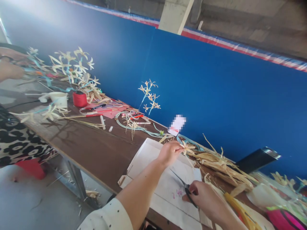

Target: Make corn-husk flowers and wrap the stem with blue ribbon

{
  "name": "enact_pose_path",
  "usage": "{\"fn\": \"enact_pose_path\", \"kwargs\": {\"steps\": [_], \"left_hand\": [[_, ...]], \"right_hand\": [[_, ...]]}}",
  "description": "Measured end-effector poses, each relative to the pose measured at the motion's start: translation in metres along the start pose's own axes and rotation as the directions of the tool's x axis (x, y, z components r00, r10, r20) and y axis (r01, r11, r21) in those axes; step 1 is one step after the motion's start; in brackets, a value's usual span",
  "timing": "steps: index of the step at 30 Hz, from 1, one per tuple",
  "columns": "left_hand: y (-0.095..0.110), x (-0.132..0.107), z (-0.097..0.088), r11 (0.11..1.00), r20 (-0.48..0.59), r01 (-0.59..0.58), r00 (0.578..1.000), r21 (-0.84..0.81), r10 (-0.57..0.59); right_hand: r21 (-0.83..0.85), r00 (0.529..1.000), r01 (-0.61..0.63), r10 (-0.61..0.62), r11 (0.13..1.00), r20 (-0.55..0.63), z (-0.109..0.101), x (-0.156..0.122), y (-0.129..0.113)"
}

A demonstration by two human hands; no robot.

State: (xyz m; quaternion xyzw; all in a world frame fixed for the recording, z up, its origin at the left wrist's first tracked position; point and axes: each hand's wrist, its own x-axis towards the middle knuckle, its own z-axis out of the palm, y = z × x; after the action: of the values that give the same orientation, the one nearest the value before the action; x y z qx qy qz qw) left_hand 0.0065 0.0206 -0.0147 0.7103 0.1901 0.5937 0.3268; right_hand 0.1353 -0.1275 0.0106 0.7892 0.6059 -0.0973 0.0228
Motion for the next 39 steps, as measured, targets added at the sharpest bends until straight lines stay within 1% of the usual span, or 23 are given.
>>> {"fn": "enact_pose_path", "kwargs": {"steps": [4, 6, 8, 11, 15, 17, 19, 21, 22, 24, 25, 27, 28, 29, 30, 31, 32, 34, 35, 36, 37, 38, 39], "left_hand": [[0.001, 0.0, -0.001, 1.0, 0.003, 0.026, 1.0, 0.008, -0.026], [0.001, 0.0, -0.001, 1.0, 0.011, 0.024, 1.0, 0.005, -0.024], [0.002, 0.0, -0.001, 1.0, 0.019, 0.021, 1.0, 0.0, -0.021], [0.003, 0.0, -0.002, 0.999, 0.022, 0.033, 0.999, 0.0, -0.033], [0.006, 0.0, -0.003, 0.999, 0.039, 0.045, 0.998, 0.012, -0.045], [0.007, 0.0, -0.004, 0.999, 0.048, 0.045, 0.998, 0.011, -0.046], [0.007, 0.0, -0.003, 0.999, 0.043, 0.044, 0.998, 0.007, -0.045], [0.006, 0.0, -0.002, 0.999, 0.033, 0.034, 0.999, 0.005, -0.034], [0.004, -0.001, -0.001, 1.0, 0.027, 0.024, 0.999, 0.003, -0.024], [0.002, -0.001, 0.0, 1.0, 0.023, 0.007, 1.0, 0.004, -0.007], [0.001, -0.001, 0.0, 1.0, 0.025, -0.002, 1.0, 0.008, 0.002], [-0.001, -0.002, -0.001, 0.999, 0.038, -0.027, 0.999, 0.019, 0.026], [-0.001, -0.002, -0.001, 0.999, 0.042, -0.034, 0.999, 0.029, 0.033], [-0.001, -0.002, -0.002, 0.998, 0.046, -0.037, 0.998, 0.042, 0.035], [-0.001, -0.002, -0.002, 0.998, 0.049, -0.036, 0.998, 0.055, 0.033], [-0.001, -0.002, -0.002, 0.997, 0.049, -0.028, 0.998, 0.07, 0.025], [-0.001, -0.002, -0.003, 0.996, 0.048, -0.016, 0.999, 0.083, 0.012], [-0.001, -0.002, -0.003, 0.994, 0.039, 0.01, 0.999, 0.106, -0.014], [-0.001, -0.002, -0.003, 0.993, 0.032, 0.02, 0.999, 0.114, -0.024], [-0.002, -0.002, -0.003, 0.992, 0.027, 0.029, 0.999, 0.123, -0.032], [-0.003, -0.002, -0.003, 0.991, 0.026, 0.035, 0.999, 0.132, -0.038], [-0.003, -0.002, -0.003, 0.989, 0.027, 0.04, 0.999, 0.142, -0.044], [-0.003, -0.002, -0.003, 0.987, 0.028, 0.046, 0.998, 0.151, -0.051]], "right_hand": [[-0.173, 0.997, -0.005, -0.008, 0.985, -0.079, -0.003, -0.007, -0.011], [-0.172, 0.997, -0.017, 0.004, 0.985, -0.078, 0.0, -0.005, -0.014], [-0.099, 0.997, -0.029, 0.022, 0.995, -0.072, 0.006, -0.001, -0.013], [0.033, 0.994, -0.043, 0.046, 0.999, -0.099, 0.018, 0.006, -0.006], [0.129, 0.997, 0.015, -0.005, 0.991, -0.079, 0.027, 0.011, 0.002], [0.216, 1.0, 0.015, -0.014, 0.976, -0.006, 0.025, 0.009, 0.003], [0.349, 0.995, -0.002, -0.034, 0.937, 0.099, 0.02, 0.005, 0.004], [0.487, 0.978, 0.009, -0.108, 0.873, 0.176, 0.014, 0.0, 0.007], [0.531, 0.971, 0.022, -0.144, 0.847, 0.189, 0.012, -0.002, 0.009], [0.544, 0.978, 0.047, -0.15, 0.838, 0.147, 0.009, -0.003, 0.015], [0.522, 0.988, 0.058, -0.126, 0.851, 0.095, 0.009, -0.002, 0.018], [0.492, 0.997, 0.072, -0.054, 0.868, -0.051, 0.006, 0.002, 0.02], [0.515, 0.991, 0.083, -0.017, 0.853, -0.13, 0.005, 0.005, 0.019], [0.573, 0.98, 0.096, 0.024, 0.814, -0.199, 0.003, 0.009, 0.016], [0.657, 0.965, 0.12, 0.069, 0.744, -0.254, 0.001, 0.013, 0.011], [0.745, 0.943, 0.15, 0.133, 0.65, -0.305, -0.001, 0.017, 0.004], [0.826, 0.918, 0.19, 0.202, 0.53, -0.34, -0.003, 0.022, -0.005], [0.948, 0.883, 0.237, 0.358, 0.214, -0.302, -0.005, 0.031, -0.024], [0.966, 0.872, 0.246, 0.418, 0.074, -0.254, -0.005, 0.036, -0.034], [0.969, 0.876, 0.243, 0.437, -0.034, -0.205, -0.005, 0.04, -0.042], [0.966, 0.885, 0.234, 0.435, -0.107, -0.166, -0.005, 0.045, -0.05], [0.961, 0.891, 0.228, 0.431, -0.156, -0.141, -0.005, 0.049, -0.056], [0.956, 0.895, 0.226, 0.428, -0.185, -0.129, -0.005, 0.053, -0.06]]}}
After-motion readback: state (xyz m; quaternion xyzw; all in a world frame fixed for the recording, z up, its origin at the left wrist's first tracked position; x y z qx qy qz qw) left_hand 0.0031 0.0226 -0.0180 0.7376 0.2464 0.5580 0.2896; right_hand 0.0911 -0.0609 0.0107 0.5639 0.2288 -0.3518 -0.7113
